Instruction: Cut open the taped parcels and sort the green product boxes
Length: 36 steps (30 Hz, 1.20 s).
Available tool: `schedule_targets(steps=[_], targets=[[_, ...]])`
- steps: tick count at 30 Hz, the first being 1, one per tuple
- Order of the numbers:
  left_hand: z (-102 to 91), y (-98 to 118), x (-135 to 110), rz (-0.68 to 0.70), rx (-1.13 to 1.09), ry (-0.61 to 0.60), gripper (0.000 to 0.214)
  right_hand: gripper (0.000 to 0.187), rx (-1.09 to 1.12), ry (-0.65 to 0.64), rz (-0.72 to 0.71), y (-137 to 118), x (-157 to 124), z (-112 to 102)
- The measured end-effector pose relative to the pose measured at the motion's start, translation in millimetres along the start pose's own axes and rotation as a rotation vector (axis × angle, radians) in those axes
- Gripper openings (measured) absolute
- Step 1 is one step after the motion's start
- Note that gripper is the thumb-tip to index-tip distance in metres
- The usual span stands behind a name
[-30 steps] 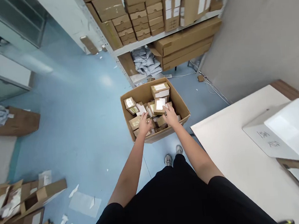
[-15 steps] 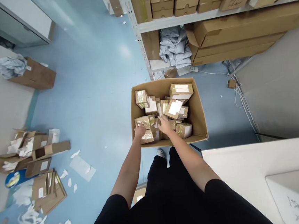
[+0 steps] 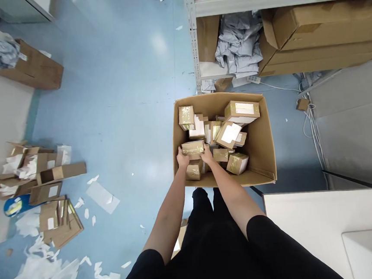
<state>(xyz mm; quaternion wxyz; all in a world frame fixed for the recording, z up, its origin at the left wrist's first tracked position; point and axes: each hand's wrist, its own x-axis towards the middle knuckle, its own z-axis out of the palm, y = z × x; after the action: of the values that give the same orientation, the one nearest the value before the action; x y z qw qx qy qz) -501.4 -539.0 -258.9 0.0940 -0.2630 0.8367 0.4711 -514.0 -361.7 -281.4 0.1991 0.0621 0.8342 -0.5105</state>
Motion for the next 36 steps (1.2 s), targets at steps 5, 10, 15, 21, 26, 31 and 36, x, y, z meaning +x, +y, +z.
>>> schedule_targets(steps=[5, 10, 15, 21, 26, 31, 36], targets=[[-16.7, 8.0, 11.6, 0.057, -0.082, -0.082, 0.063, 0.082, 0.195, 0.083, 0.138, -13.9, -14.2, -11.9], [-9.4, 52.0, -1.4, 0.241, -0.211, -0.194, 0.062, 0.085, 0.225, 0.284, 0.061, -33.8, -46.8, -63.5], [24.8, 115.5, -40.4, 0.379, -0.248, -0.373, 0.06, 0.081, 0.204, 0.521, -0.017, -45.5, -105.4, -136.0], [95.5, 173.5, -143.5, 0.585, -0.279, -0.677, 0.055, 0.083, 0.229, 0.849, -0.059, -3.8, -233.2, -210.2], [179.6, 183.7, -289.0, 0.766, -0.17, -0.926, 0.055, 0.082, 0.386, 1.099, 0.055, 75.0, -392.7, -240.0], [258.8, 140.7, -454.9, 0.794, -0.02, -1.171, 0.053, 0.078, 0.503, 1.368, 0.176, 163.4, -565.2, -227.0], [301.7, 73.8, -567.7, 0.698, 0.086, -1.357, 0.054, 0.076, 0.582, 1.573, 0.285, 228.3, -672.5, -184.2]])
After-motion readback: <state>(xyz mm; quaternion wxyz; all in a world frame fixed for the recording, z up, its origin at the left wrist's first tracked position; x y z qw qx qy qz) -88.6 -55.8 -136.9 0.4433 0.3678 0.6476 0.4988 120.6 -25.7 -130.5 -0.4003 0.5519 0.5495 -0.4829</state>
